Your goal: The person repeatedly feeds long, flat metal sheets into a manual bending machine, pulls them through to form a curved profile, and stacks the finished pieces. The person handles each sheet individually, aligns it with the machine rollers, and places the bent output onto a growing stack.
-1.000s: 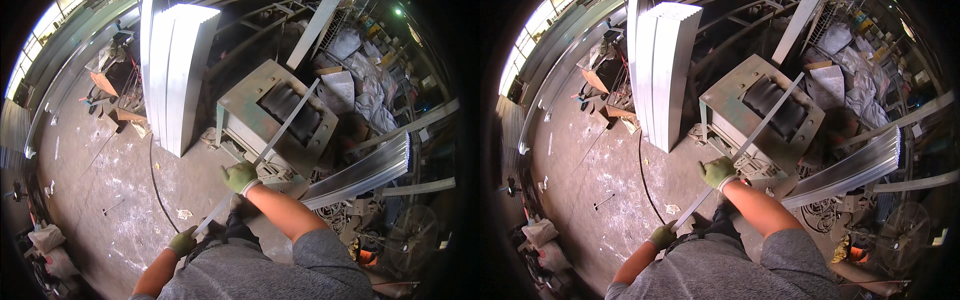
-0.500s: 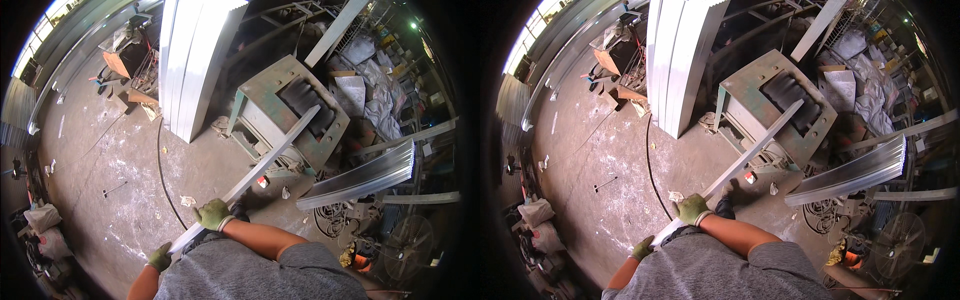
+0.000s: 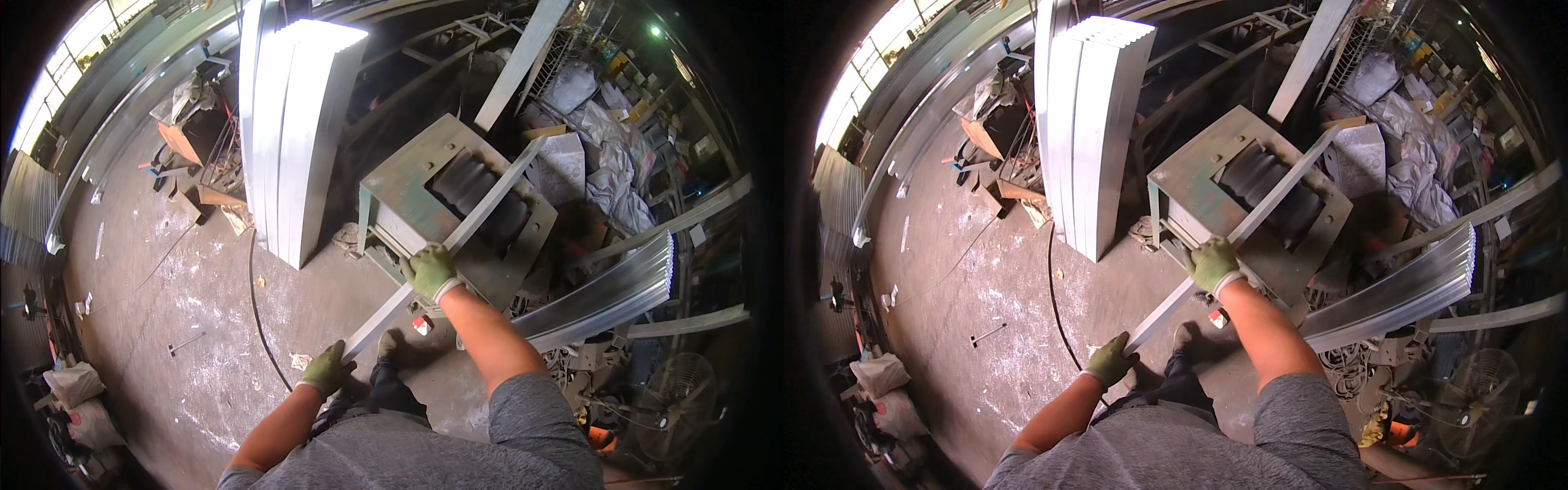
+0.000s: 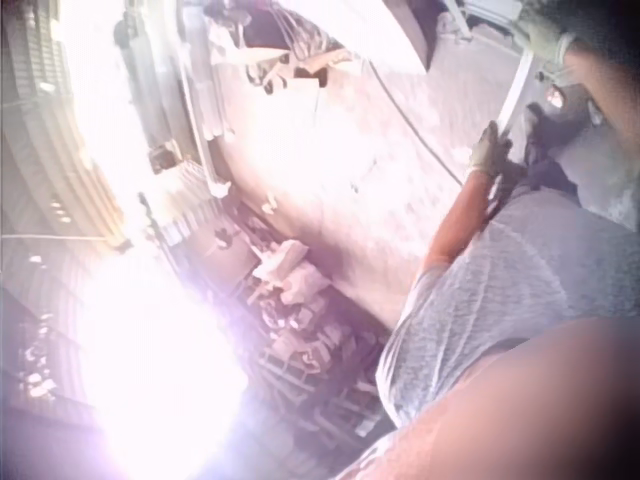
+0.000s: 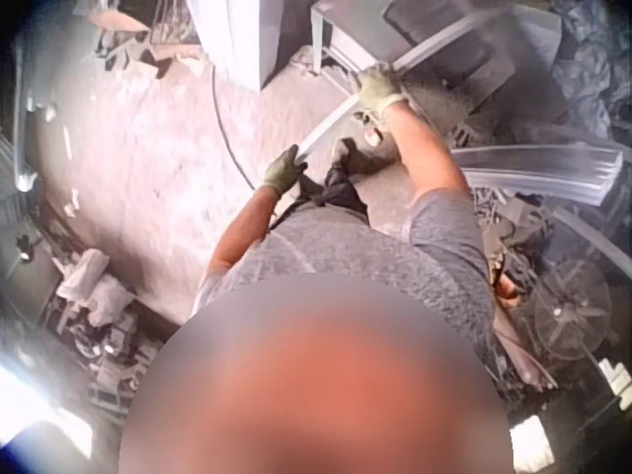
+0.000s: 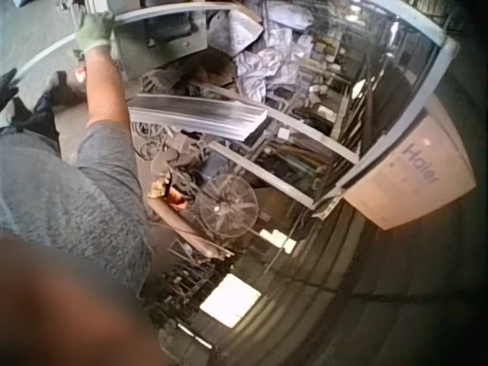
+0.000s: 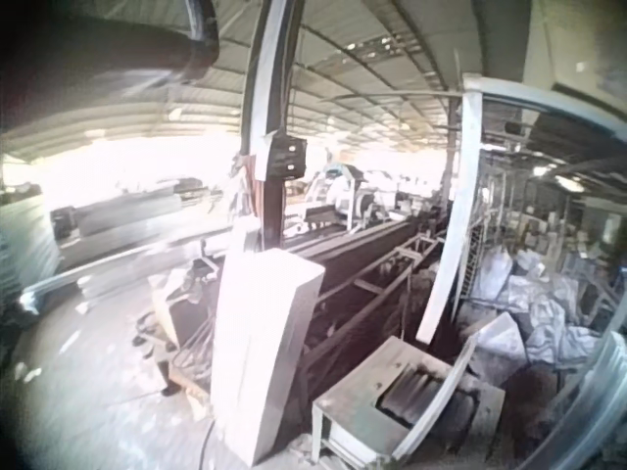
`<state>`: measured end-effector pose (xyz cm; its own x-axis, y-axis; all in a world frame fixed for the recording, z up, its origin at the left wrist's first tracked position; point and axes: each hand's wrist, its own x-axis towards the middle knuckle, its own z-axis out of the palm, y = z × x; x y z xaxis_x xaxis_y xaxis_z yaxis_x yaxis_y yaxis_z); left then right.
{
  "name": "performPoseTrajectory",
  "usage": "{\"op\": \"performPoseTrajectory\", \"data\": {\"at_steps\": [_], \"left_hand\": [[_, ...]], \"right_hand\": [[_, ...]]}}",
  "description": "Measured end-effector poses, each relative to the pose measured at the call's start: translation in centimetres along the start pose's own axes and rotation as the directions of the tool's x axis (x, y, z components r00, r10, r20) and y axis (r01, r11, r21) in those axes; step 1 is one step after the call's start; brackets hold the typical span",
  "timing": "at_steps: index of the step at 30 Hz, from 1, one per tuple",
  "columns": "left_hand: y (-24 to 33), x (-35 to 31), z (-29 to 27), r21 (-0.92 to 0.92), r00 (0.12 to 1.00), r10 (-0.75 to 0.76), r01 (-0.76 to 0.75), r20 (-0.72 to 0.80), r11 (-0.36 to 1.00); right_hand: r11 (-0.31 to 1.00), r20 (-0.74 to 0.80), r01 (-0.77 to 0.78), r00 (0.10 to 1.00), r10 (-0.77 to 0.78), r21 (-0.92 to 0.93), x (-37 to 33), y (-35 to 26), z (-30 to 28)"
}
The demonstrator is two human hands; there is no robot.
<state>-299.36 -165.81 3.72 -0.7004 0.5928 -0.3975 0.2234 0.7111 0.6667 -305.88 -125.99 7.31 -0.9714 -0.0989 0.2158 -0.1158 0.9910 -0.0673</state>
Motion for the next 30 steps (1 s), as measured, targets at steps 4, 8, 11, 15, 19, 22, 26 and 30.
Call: {"op": "performPoseTrajectory", "data": {"at_steps": [4,8,11,15,19,22,26,30], "left_hand": [[1.3,1.2,-1.9,-0.324,0.98,-0.099,0.151,0.173,0.934],[-2.1,-2.7,-3.0,-0.307,0.916,-0.321,0.386,0.241,0.87],[-1.6,-3.3,-2.6,-0.266,0.92,-0.286,0.356,0.266,0.896],[5.4,2.2,-1.8,-0.269,0.959,-0.22,0.263,0.18,0.926],[11.0,7.4,-2.2,-0.138,0.978,-0.188,0.2,0.095,0.97],[9.8,7.8,-2.6,-0.138,0.984,-0.173,0.178,0.05,0.974],[4.3,4.5,-2.1,-0.186,0.973,-0.223,0.23,0.058,0.955],[-0.7,-0.3,-1.4,-0.214,0.967,-0.243,0.255,0.079,0.943]], "right_hand": [[0.973,-0.203,-0.137,0.964,0.174,0.187,1.2,1.5,0.2],[0.956,-0.244,0.013,0.968,0.062,0.294,-1.5,-3.7,2.2],[0.967,-0.181,-0.038,0.98,0.086,0.253,-2.5,-3.5,3.3],[0.991,-0.119,-0.13,0.984,0.132,0.031,-0.4,4.3,2.7],[0.987,-0.106,-0.159,0.982,0.158,0.001,2.4,11.6,0.0],[0.984,-0.131,-0.176,0.976,0.173,-0.013,2.6,10.0,-0.2],[0.985,-0.036,-0.173,0.984,0.173,0.001,1.4,4.1,1.1],[0.987,-0.009,-0.16,0.987,0.16,0.004,-0.2,-2.0,2.1]]}}
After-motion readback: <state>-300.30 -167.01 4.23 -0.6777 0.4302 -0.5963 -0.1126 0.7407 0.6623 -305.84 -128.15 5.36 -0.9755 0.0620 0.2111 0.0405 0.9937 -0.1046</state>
